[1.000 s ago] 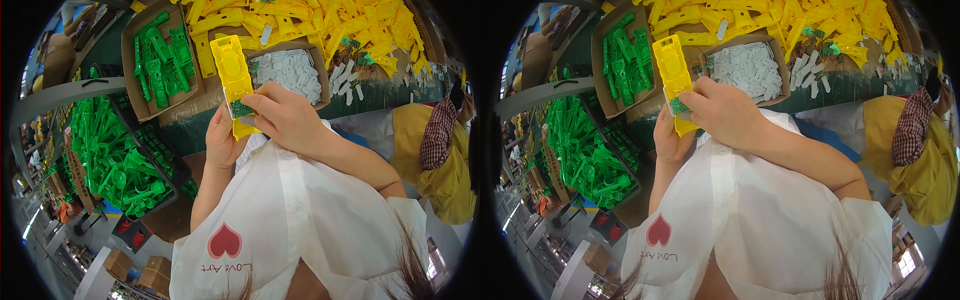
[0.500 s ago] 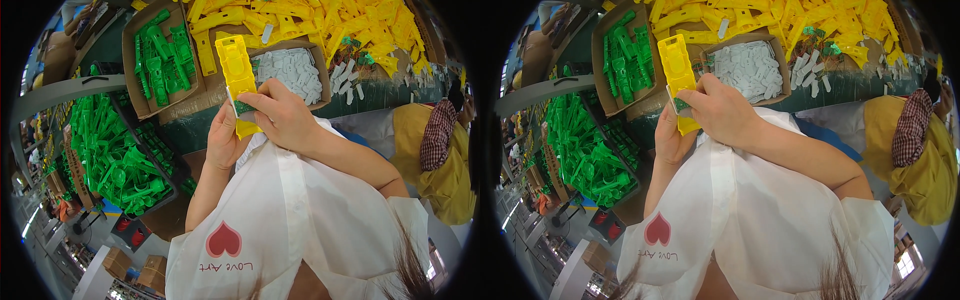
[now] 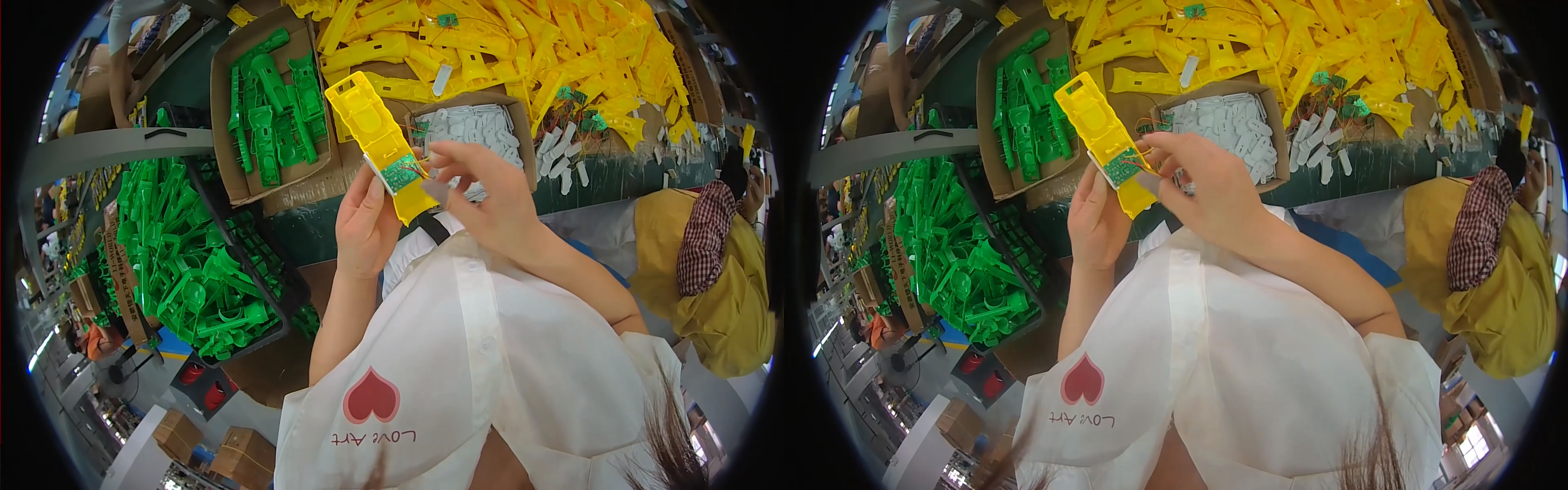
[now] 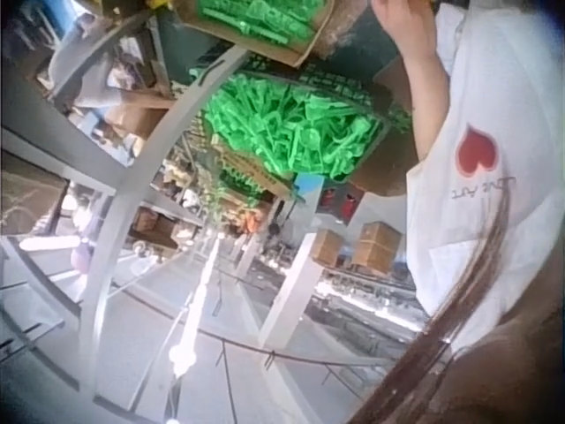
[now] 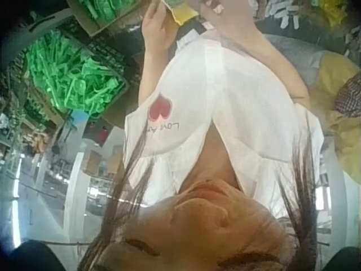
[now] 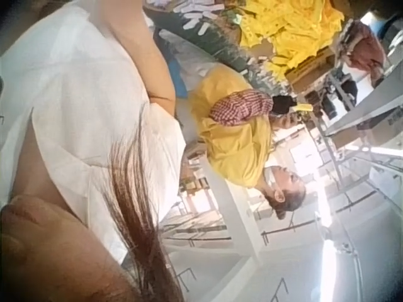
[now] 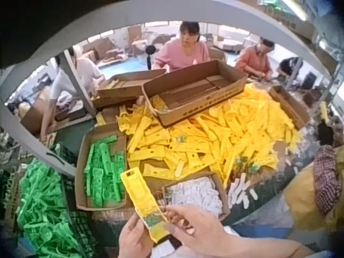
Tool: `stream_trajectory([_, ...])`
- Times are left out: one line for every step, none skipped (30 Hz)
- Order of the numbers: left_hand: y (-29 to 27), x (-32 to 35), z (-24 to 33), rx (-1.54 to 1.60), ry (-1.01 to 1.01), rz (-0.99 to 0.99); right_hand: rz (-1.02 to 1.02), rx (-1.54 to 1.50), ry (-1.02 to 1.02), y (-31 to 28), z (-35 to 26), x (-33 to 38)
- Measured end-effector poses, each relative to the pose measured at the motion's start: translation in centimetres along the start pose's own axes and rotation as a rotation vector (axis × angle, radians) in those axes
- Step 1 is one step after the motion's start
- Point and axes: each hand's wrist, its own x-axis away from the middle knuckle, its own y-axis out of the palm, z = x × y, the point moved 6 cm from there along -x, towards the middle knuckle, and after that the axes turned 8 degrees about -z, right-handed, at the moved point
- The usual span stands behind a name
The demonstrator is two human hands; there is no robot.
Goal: Assembling small electronic circuit boards and wires into yellow plastic housings for lighting fixtures at a factory workstation.
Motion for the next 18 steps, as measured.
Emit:
stream_trajectory([0.4, -0.2, 0.4, -0.022, 0.010, -0.037, 0.065, -0.081, 0.053, -0.5, 0.4, 0.1])
stream_trajectory([0.5, -0.2, 0.7, -0.029, 0.031, -0.045, 0.053, -0.161, 0.148, -0.3, 1.2, -0.1])
stream_trajectory([0.7, -0.1, 0.8, -0.029, 0.027, -0.049, 0.058, -0.161, 0.150, -0.2, 1.3, -0.2])
stream_trajectory([1.0, -0.1, 0.9, -0.072, 0.027, -0.076, 0.032, -0.297, 0.243, 0.3, 2.0, -0.1])
stream_trajectory([1.4, -0.1, 1.0, -0.114, 0.026, -0.103, 0.007, -0.434, 0.335, 0.7, 2.6, 0.1])
stream_trajectory([1.6, -0.1, 1.1, -0.252, 0.019, -0.024, 0.008, -0.435, 0.337, 0.6, 2.6, 0.2])
stream_trajectory([1.7, 0.0, 0.9, -0.252, 0.016, -0.023, -0.052, -0.453, 0.348, 0.8, 2.4, 0.2])
stream_trajectory([1.8, 0.1, 1.0, -0.423, 0.045, 0.017, -0.112, -0.471, 0.359, 1.1, 2.3, 0.2])
stream_trajectory([1.9, 0.2, 1.2, -0.595, 0.075, 0.056, -0.110, -0.473, 0.361, 1.0, 2.3, 0.2])
stream_trajectory([2.1, 0.1, 1.3, -0.576, 0.097, 0.060, -0.123, -0.478, 0.375, 1.1, 2.3, 0.3])
stream_trajectory([2.1, 0.1, 1.2, -0.576, 0.094, 0.059, -0.136, -0.483, 0.390, 1.2, 2.3, 0.3])
stream_trajectory([2.0, 0.2, 1.2, -0.577, 0.088, 0.059, -0.134, -0.485, 0.391, 1.3, 2.3, 0.3])
stream_trajectory([1.9, 0.3, 1.2, -0.578, 0.083, 0.059, -0.132, -0.490, 0.387, 1.3, 2.2, 0.3])
stream_trajectory([2.0, 0.3, 1.2, -0.578, 0.080, 0.059, -0.130, -0.495, 0.383, 1.3, 2.2, 0.3])
stream_trajectory([2.1, 0.3, 1.2, -0.578, 0.094, 0.042, -0.131, -0.495, 0.384, 1.3, 2.2, 0.3])
stream_trajectory([2.2, 0.3, 1.2, -0.577, 0.107, 0.025, -0.134, -0.509, 0.400, 1.3, 2.2, 0.3])
stream_trajectory([2.1, 0.3, 1.2, -0.576, 0.106, 0.026, -0.138, -0.523, 0.415, 1.3, 2.4, 0.3])
stream_trajectory([2.0, 0.4, 1.3, -0.679, 0.113, 0.036, -0.139, -0.524, 0.417, 1.3, 2.4, 0.3])
